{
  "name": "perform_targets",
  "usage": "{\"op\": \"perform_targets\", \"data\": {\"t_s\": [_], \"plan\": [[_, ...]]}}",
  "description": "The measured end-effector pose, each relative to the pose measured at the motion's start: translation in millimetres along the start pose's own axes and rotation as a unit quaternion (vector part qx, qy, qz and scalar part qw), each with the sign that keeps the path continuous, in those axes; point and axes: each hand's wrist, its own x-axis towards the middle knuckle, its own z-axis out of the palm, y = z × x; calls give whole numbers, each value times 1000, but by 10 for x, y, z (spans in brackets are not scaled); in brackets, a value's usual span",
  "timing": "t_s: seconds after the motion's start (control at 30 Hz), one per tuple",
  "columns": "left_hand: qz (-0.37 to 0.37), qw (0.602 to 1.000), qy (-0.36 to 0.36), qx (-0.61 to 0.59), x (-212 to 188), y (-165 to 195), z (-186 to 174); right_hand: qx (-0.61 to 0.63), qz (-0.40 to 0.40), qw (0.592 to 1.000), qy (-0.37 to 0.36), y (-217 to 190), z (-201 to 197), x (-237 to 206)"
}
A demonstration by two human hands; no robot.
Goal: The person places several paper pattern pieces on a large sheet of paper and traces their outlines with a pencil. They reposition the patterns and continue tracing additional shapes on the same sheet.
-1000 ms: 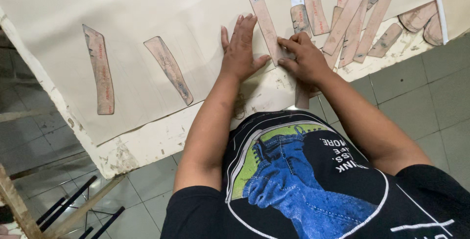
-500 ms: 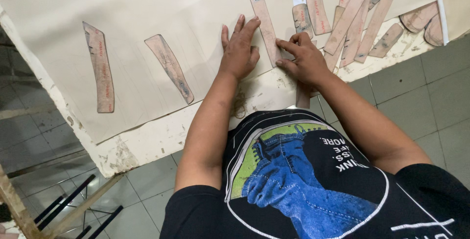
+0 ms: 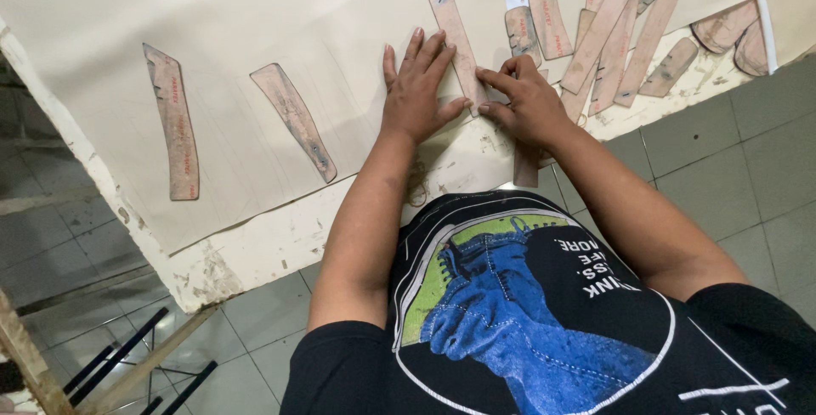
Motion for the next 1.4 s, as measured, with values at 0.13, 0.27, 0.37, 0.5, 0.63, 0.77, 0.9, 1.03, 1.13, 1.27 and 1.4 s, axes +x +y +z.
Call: {"op": "perform_targets", "data": {"t_s": [0.13, 0.27, 0.37, 0.5, 0.63, 0.77, 0.9, 1.03, 1.13, 1.27, 1.4], "plan": [[-3, 1000, -1, -2, -1, -6, 16, 14, 20, 1000, -14, -26, -26, 2], [5, 1000, 7, -5, -3, -22, 19, 7, 17, 1000, -17, -32, -34, 5], [7, 1000, 8, 1, -2, -24, 22, 11, 38, 998, -40, 16, -20, 23], [-5, 1000, -2, 0, 11, -4, 18, 63, 64, 996, -13, 144, -27, 59], [-9, 1000, -5, 4, 11, 2, 8, 66, 65, 995, 41, 230, -66, 44], [-3, 1000, 2, -1, 6, -14, 23, 108, 42, 993, -3, 177, -60, 20], [-2, 1000, 8, 3, -8, -30, 40, 67, 63, 995, -28, 68, -47, 23], [-4, 1000, 11, 0, -11, -28, 38, 60, 52, 997, -22, 14, -65, 25], [-2, 1000, 14, 3, -1, -18, 25, 51, 51, 997, -22, 7, -69, 30], [-9, 1000, 8, -1, -11, -6, -11, 31, 52, 998, -24, 5, -37, 16], [-13, 1000, -12, 5, -3, 22, -44, 31, 34, 999, -20, 42, -19, -8]]}}
